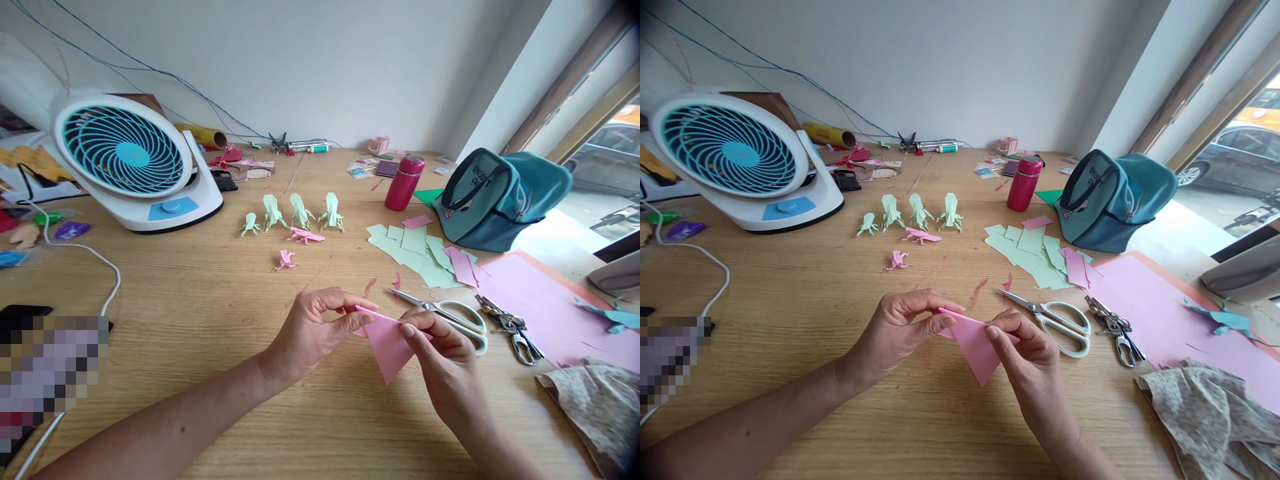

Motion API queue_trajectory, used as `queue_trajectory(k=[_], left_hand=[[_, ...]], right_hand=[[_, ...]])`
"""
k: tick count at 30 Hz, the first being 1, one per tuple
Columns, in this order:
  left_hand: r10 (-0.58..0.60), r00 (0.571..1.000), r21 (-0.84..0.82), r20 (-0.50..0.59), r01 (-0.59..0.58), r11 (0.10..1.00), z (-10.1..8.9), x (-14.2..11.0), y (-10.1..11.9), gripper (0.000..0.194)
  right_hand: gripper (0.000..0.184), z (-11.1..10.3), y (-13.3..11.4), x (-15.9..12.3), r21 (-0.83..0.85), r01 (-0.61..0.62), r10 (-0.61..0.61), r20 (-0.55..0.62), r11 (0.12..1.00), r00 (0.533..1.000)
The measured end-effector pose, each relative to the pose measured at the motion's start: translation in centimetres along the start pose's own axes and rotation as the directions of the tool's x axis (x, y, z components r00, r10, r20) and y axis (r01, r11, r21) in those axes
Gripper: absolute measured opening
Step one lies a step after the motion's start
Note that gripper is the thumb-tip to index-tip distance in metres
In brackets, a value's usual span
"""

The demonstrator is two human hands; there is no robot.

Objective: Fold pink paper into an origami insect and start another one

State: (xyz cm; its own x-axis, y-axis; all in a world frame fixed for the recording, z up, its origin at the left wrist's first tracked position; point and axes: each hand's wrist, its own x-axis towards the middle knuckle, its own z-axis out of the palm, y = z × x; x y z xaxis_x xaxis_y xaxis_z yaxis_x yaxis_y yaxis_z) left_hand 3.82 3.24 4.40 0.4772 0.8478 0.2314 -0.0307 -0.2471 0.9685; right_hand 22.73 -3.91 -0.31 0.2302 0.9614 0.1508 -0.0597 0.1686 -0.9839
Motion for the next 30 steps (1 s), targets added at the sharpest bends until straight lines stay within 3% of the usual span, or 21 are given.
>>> queue_trajectory(k=[10,17,26,30], left_hand=[[-0.138,0.99,-0.087,0.027,0.14,0.986,-0.1,-0.1,-0.4,0.018],[-0.166,0.985,-0.103,0.051,0.171,0.98,0.3,-0.3,0.0,0.016],[-0.134,0.989,-0.041,0.06,0.137,0.99,0.8,-0.8,1.0,0.013],[-0.062,0.996,0.033,0.064,0.06,0.998,1.0,-1.1,1.4,0.01]], right_hand=[[0.013,0.3,-1.0,-0.1,-0.133,0.145,-0.143,0.021,0.98,0.989],[0.008,0.2,-1.4,-0.1,-0.214,0.214,-0.206,0.056,0.953,0.977],[0.01,0.6,-2.1,-0.4,-0.254,0.258,-0.243,0.09,0.932,0.966],[0.014,0.9,-2.5,-0.6,-0.257,0.285,-0.268,0.099,0.924,0.958]])
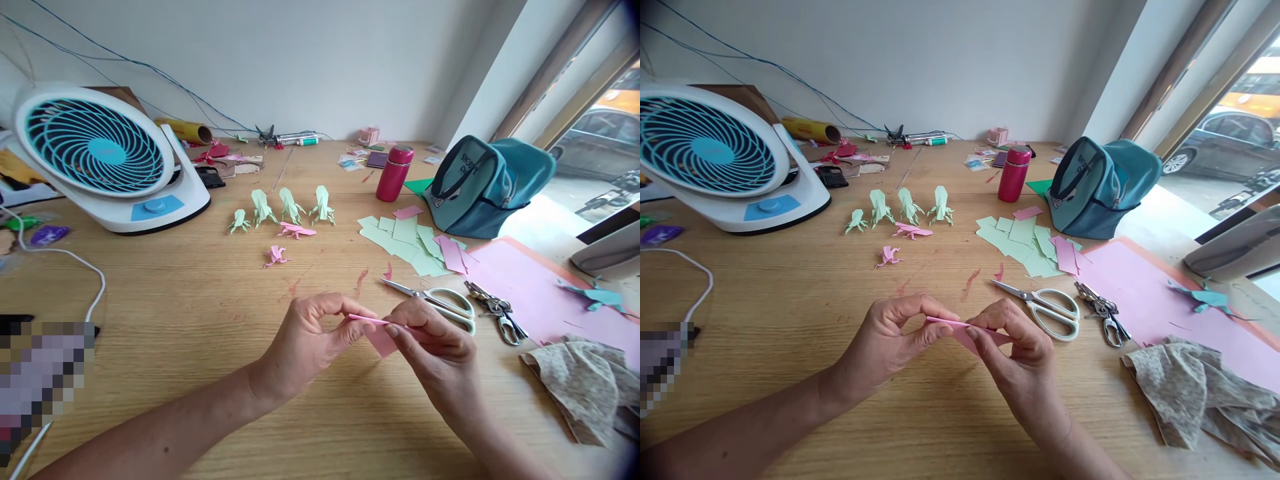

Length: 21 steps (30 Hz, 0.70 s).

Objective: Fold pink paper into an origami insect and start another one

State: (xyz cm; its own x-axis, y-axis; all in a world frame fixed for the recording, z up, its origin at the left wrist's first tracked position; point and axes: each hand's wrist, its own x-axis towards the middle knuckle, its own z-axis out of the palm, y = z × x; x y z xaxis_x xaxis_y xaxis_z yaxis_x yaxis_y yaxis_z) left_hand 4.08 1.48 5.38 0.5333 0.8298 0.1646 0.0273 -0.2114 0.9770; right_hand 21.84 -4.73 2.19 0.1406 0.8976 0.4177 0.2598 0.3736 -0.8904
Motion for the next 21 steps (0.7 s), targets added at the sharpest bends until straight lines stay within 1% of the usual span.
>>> queue_trajectory(k=[3,5,10,14,18,21], left_hand=[[0.092,0.995,0.05,0.027,-0.093,0.994,0.11,-0.09,0.1,0.008],[0.147,0.989,0.078,0.026,-0.149,0.986,0.17,-0.05,0.12,0.007],[0.222,0.975,0.14,0.008,-0.221,0.965,0.17,0.01,0.05,0.007],[0.206,0.979,0.14,0.005,-0.204,0.969,0.2,-0.19,0.16,0.009],[0.144,0.99,0.093,-0.007,-0.143,0.985,0.24,-0.37,0.51,0.007],[0.13,0.991,0.054,-0.011,-0.129,0.99,0.2,-0.34,0.75,0.007]], right_hand=[[0.015,0.12,-0.25,-0.13,0.007,0.044,-0.044,0.006,0.999,0.999],[0.014,0.12,-0.29,-0.23,0.003,0.073,-0.073,0.012,0.997,0.997],[0.015,0.09,-0.31,-0.39,-0.019,0.096,-0.096,0.017,0.995,0.995],[0.013,0.22,-0.63,-0.28,-0.003,0.088,-0.088,0.022,0.996,0.996],[0.012,0.21,-0.73,-0.18,0.077,-0.018,0.015,0.037,0.997,0.999],[0.012,0.16,-0.33,-0.21,0.15,-0.086,0.08,0.046,0.985,0.996]])
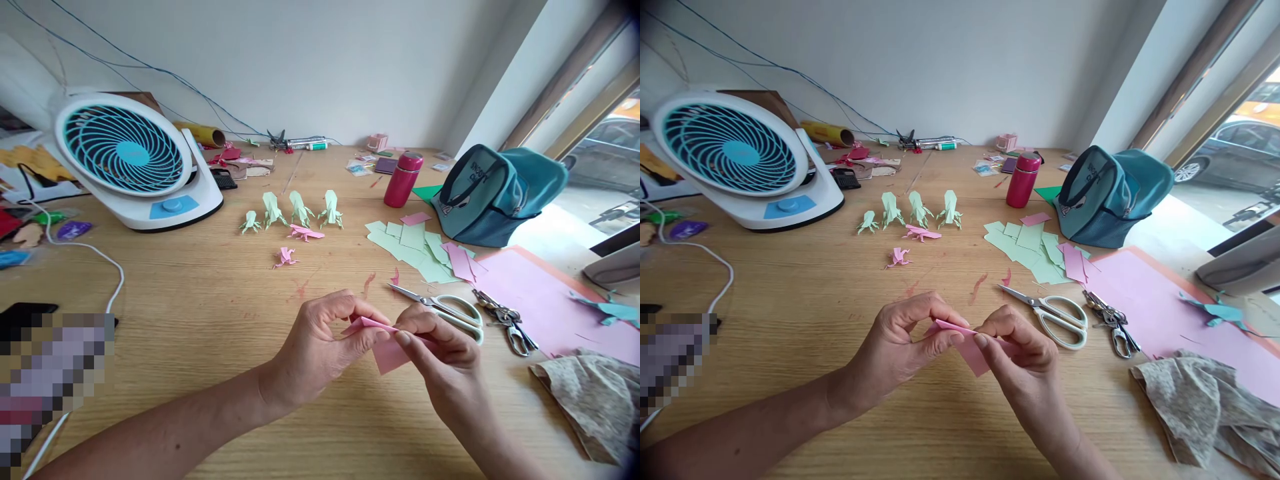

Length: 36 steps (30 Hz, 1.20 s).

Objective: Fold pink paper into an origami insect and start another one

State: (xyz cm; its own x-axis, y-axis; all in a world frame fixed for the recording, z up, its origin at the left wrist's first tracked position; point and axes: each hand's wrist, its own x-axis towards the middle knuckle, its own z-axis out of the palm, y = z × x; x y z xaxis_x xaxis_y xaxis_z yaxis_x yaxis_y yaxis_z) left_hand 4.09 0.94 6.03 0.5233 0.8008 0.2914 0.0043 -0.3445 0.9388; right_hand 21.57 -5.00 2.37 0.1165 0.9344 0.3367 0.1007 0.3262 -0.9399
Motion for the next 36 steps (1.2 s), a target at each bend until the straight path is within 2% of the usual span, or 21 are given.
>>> queue_trajectory(k=[6,12,25,32,36], left_hand=[[-0.072,0.997,-0.007,-0.03,0.072,0.997,0.1,0.0,0.08,0.012],[-0.062,0.997,0.045,-0.037,0.064,0.997,0.35,0.01,0.08,0.014],[-0.052,0.999,0.105,-0.005,0.052,0.993,0.59,-0.14,-0.07,0.014],[-0.099,0.995,0.075,-0.012,0.1,0.992,0.27,0.19,-0.46,0.015],[-0.083,0.996,0.084,-0.038,0.086,0.993,0.15,0.33,-0.45,0.018]], right_hand=[[0.009,0.2,0.26,-0.12,0.035,-0.039,0.038,0.006,0.999,0.999],[0.008,0.16,-0.24,-0.32,-0.143,0.028,-0.025,0.026,0.989,0.999],[0.012,0.57,-0.35,-0.22,-0.32,0.162,-0.152,0.056,0.933,0.987],[0.017,0.21,0.07,-0.11,-0.221,-0.027,0.032,0.017,0.975,0.999],[0.017,0.15,0.19,-0.08,-0.171,-0.068,0.069,-0.001,0.983,0.998]])
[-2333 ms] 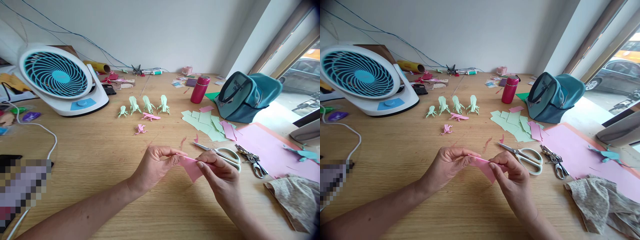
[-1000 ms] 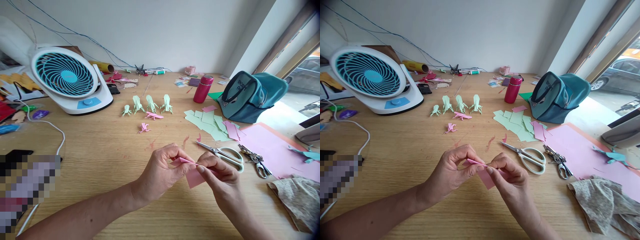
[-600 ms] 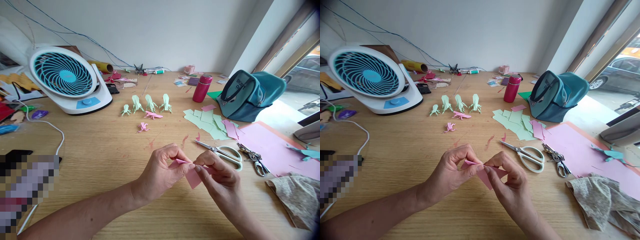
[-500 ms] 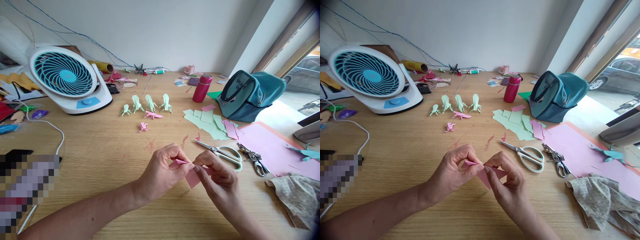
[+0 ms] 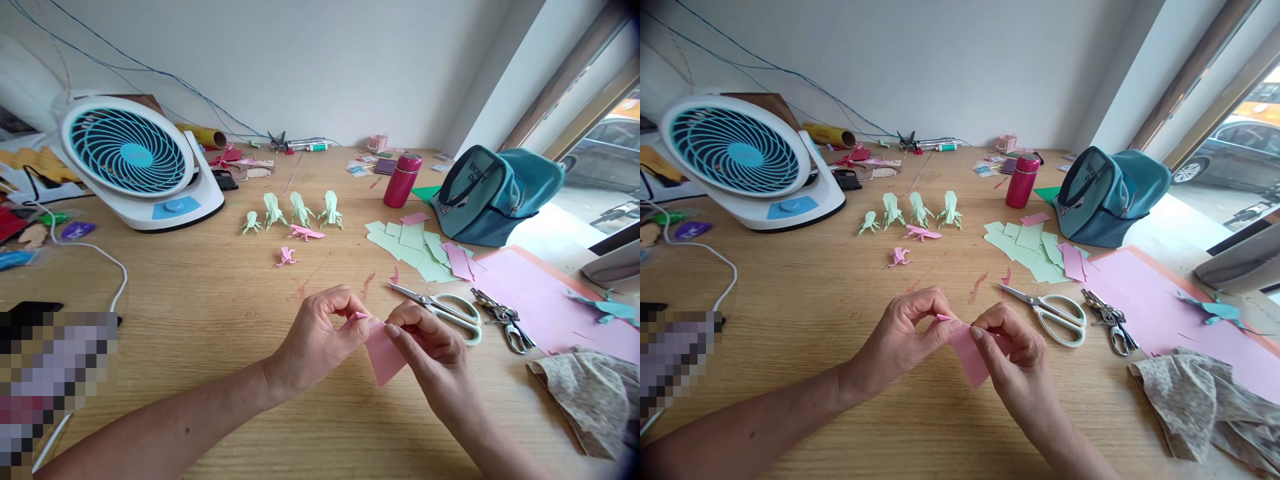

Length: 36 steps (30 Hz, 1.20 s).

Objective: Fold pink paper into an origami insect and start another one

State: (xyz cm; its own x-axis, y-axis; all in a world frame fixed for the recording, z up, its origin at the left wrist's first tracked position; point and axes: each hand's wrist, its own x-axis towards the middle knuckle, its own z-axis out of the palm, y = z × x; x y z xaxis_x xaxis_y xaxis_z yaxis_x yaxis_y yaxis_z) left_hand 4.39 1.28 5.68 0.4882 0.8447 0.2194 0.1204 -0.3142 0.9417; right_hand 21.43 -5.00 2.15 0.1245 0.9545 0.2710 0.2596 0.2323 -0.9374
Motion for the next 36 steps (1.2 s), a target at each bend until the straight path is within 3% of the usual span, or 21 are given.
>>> queue_trajectory(k=[7,12,19,28,36], left_hand=[[-0.028,0.999,-0.028,0.032,0.029,0.999,0.0,0.05,0.23,0.006],[0.015,0.999,0.036,0.045,-0.016,0.999,-0.07,-0.06,0.38,0.007],[-0.031,0.998,0.05,0.045,0.029,0.998,0.09,-0.3,0.5,0.014],[-0.083,0.996,-0.041,-0.02,0.082,0.996,-0.06,-0.21,0.56,0.014],[-0.1,0.994,-0.068,0.034,0.102,0.992,0.3,-0.22,0.39,0.014]], right_hand=[[0.016,0.04,-0.14,-0.04,0.107,-0.04,0.04,0.006,0.993,0.999],[0.017,0.22,-0.46,-0.09,-0.001,0.036,-0.036,0.007,0.999,0.999],[0.011,0.5,-0.66,-0.35,-0.079,0.156,-0.156,0.002,0.985,0.988],[0.016,0.33,-0.77,-0.18,-0.051,0.066,-0.066,-0.014,0.997,0.998],[0.014,0.38,-0.98,-0.09,-0.064,0.111,-0.112,-0.01,0.992,0.994]])
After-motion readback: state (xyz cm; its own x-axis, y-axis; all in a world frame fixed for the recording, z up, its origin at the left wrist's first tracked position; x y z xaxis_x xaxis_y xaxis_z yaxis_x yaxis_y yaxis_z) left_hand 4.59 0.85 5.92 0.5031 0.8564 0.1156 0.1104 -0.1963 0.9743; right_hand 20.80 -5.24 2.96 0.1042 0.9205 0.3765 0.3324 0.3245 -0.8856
